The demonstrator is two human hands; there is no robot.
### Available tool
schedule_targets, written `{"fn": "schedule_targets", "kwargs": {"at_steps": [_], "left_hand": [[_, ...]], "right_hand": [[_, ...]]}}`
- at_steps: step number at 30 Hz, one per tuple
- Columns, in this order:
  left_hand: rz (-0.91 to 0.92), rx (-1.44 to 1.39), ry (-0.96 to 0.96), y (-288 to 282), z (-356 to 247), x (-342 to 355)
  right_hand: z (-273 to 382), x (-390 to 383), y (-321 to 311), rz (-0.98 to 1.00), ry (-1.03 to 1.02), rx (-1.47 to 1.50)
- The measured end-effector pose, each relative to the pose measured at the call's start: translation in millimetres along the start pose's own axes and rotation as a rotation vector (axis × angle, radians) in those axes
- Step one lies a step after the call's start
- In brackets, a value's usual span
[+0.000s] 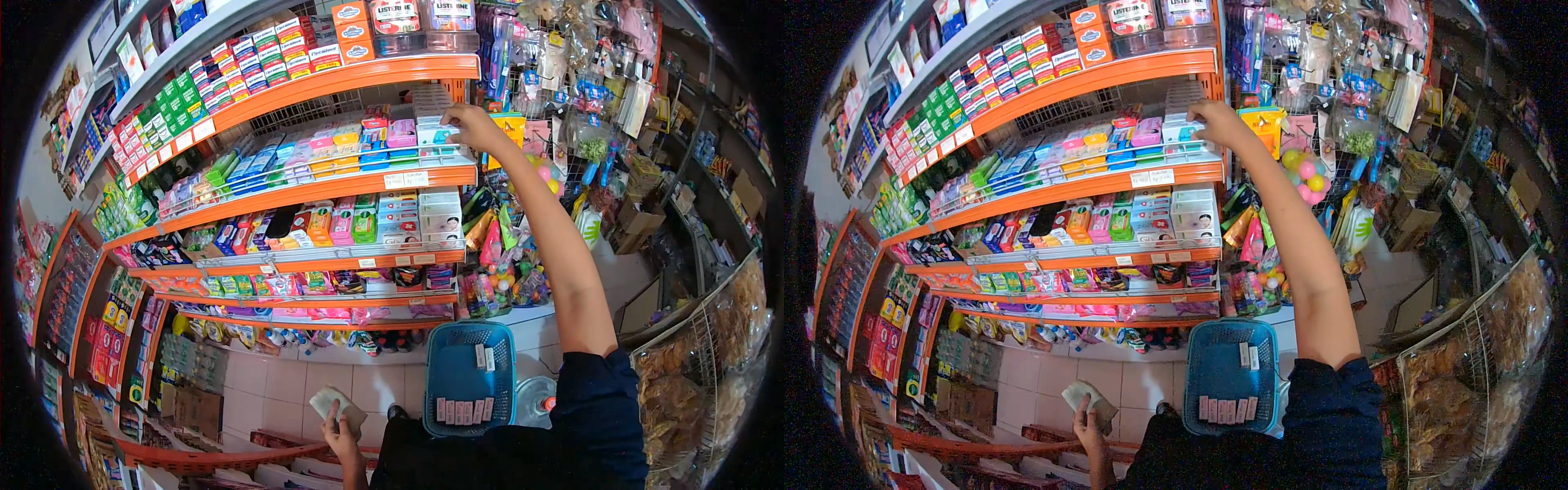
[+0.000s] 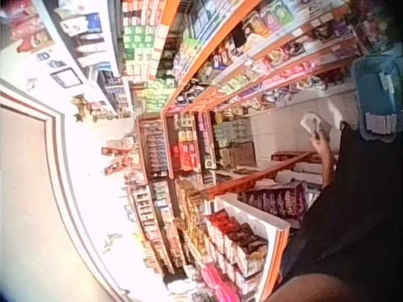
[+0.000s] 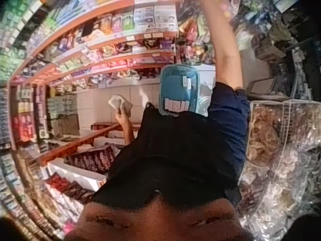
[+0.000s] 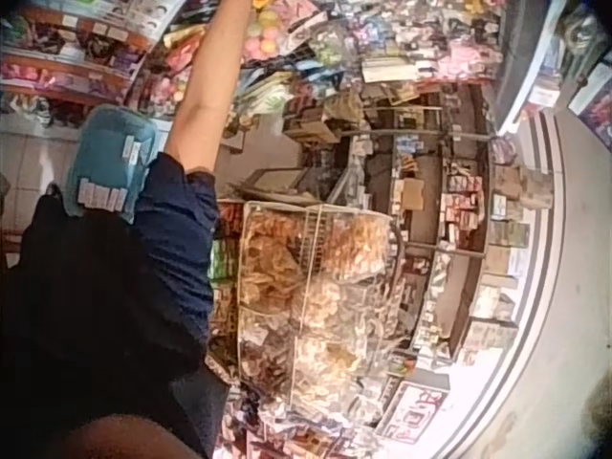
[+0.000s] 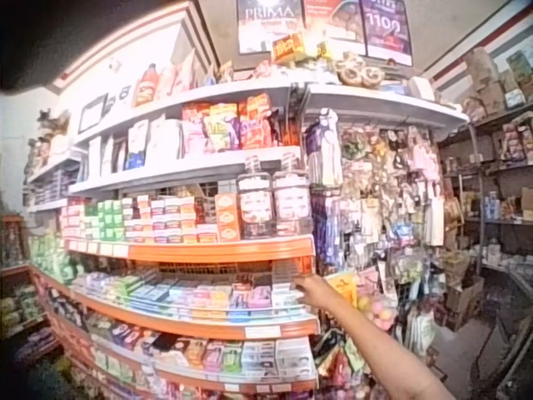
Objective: The person repeatedly wipes small white boxes with a cloth while standing in a store aisle. They pick up boxes from a blue basket, wipe them, and place them on a shelf, repeating this cycle throughout the clip.
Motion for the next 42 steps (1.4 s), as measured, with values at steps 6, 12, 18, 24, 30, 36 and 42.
{"fn": "schedule_targets", "kwargs": {"at_steps": [6, 12, 18, 24, 30, 36, 42], "left_hand": [[-0.012, -0.007, -0.105, 4, 4, 1], [0.036, -0.075, -0.229, 1, 30, 8], [0.037, 0.041, -0.018, -2, 32, 14], [0.011, 0.08, -0.073, 5, 18, 9], [0.049, -0.049, -0.216, 12, 14, 2], [0.056, -0.043, -0.295, 15, 20, 3], [0.048, -0.065, -0.239, -5, 44, 3]], "right_hand": [[-19, -22, -4, -0.274, 0.304, -0.111], [-33, -31, 8, -0.145, 0.518, 0.166], [-28, -29, 9, -0.186, 0.473, 0.187], [-29, -31, 10, -0.197, 0.479, 0.175], [-27, -28, 11, -0.127, 0.5, 0.112], [-23, -26, 6, -0.119, 0.478, 0.061], [15, -3, -6, -0.145, 0.095, -0.101]]}}
Point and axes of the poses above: each hand's wrist, its own x-axis towards the middle knuckle, its own y-axis out of the palm, z = x × y, the point moved 6 cm from there along x, towards the middle knuckle, and after that the axes turned 9 degrees about z, right-handed, at the moved point
